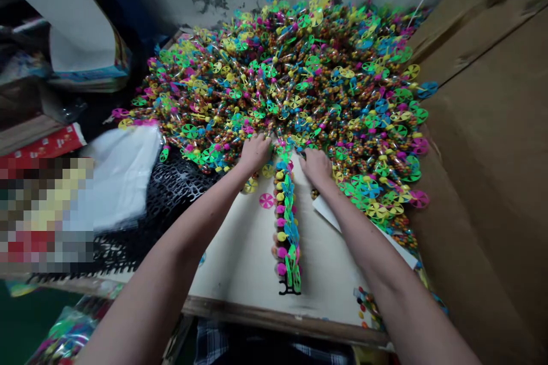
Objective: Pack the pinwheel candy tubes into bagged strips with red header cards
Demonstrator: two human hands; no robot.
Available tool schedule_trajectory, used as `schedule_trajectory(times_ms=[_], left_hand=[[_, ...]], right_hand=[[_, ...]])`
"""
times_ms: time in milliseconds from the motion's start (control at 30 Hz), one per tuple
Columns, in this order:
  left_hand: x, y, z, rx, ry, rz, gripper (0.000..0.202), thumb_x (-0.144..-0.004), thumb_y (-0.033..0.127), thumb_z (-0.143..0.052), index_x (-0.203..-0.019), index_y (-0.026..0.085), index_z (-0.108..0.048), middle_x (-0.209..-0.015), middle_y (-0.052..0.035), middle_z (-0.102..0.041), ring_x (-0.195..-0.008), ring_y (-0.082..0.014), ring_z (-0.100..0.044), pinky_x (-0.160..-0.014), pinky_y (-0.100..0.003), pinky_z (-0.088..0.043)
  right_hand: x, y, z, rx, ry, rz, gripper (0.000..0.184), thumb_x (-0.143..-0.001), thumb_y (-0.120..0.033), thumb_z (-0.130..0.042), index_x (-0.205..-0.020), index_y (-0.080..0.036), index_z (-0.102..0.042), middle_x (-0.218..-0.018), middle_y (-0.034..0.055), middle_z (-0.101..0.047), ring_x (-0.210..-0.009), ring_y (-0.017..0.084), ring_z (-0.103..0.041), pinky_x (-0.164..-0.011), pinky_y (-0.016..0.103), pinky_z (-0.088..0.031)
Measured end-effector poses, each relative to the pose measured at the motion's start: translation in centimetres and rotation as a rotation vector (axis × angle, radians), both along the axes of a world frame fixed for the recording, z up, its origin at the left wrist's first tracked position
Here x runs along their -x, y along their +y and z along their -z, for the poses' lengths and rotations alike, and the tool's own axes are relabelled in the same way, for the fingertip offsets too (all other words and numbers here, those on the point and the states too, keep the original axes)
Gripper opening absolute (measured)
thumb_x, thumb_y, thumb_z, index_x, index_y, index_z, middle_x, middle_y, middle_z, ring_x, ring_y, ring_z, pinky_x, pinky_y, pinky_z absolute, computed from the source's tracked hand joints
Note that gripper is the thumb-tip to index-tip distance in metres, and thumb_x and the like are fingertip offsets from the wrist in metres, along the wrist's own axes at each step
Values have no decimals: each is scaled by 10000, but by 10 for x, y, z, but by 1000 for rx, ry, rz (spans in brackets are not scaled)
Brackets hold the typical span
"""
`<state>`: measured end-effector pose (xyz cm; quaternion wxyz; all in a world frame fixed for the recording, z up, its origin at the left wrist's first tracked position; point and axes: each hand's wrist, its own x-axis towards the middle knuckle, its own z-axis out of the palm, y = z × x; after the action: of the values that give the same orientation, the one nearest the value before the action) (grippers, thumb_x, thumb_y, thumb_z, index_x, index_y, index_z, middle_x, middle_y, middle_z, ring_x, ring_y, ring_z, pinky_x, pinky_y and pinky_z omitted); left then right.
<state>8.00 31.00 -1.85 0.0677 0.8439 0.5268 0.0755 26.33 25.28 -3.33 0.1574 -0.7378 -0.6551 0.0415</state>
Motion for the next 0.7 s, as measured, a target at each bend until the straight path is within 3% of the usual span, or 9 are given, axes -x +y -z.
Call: schedule_trajectory(times_ms=[133,300,400,467,567,700], left_hand=[[19,-11,-3,109,-261,52,285,-775,134,-468,-1009,164,-629,-1036,-122,-596,-1010,-260,-535,-885,-389,-411],[58,-58,-26,360,-936,25,394,-658,178,-483,-1037,176,-590,-1093,-80,-621,-1055,-239,-542,-908,-396,-439],[74,-102,-38,552,-1245,-75,428,-625,163,-503,-1047,189,-570,-1095,-80,-629,-1032,-218,-567,-866,-372,-468],[79,-132,-40,596,-1377,-156,409,-618,168,-584,-1025,197,-570,-1056,-68,-635,-993,-196,-584,-853,-347,-476],[81,-168,-35,584,-1486,-288,439,-546,160,-725,-962,191,-587,-939,-31,-647,-907,-155,-605,-822,-290,-484],[80,-199,-27,675,-1528,-481,425,-489,176,-787,-872,162,-606,-803,-8,-652,-755,-133,-624,-673,-243,-502]], right_hand=[[-15,-23,-3,-145,153,-40,140,-823,-288,-518,-796,-185,-609,-792,86,-616,-745,220,-555,-679,333,-449],[-29,-89,-16,-338,375,46,246,-817,-397,-509,-837,-194,-647,-830,85,-608,-774,206,-565,-676,326,-485],[-26,-139,-16,-303,580,128,321,-800,-447,-520,-927,-187,-659,-890,90,-625,-805,207,-596,-679,338,-513],[-19,-170,-11,-238,724,180,355,-779,-473,-543,-950,-180,-648,-888,78,-638,-781,197,-615,-683,344,-527],[-4,-209,-1,-148,895,231,391,-742,-496,-589,-971,-181,-621,-835,52,-657,-727,181,-630,-680,345,-542],[19,-244,6,-101,1013,210,366,-712,-487,-634,-924,-193,-588,-858,59,-681,-778,192,-653,-734,360,-550]])
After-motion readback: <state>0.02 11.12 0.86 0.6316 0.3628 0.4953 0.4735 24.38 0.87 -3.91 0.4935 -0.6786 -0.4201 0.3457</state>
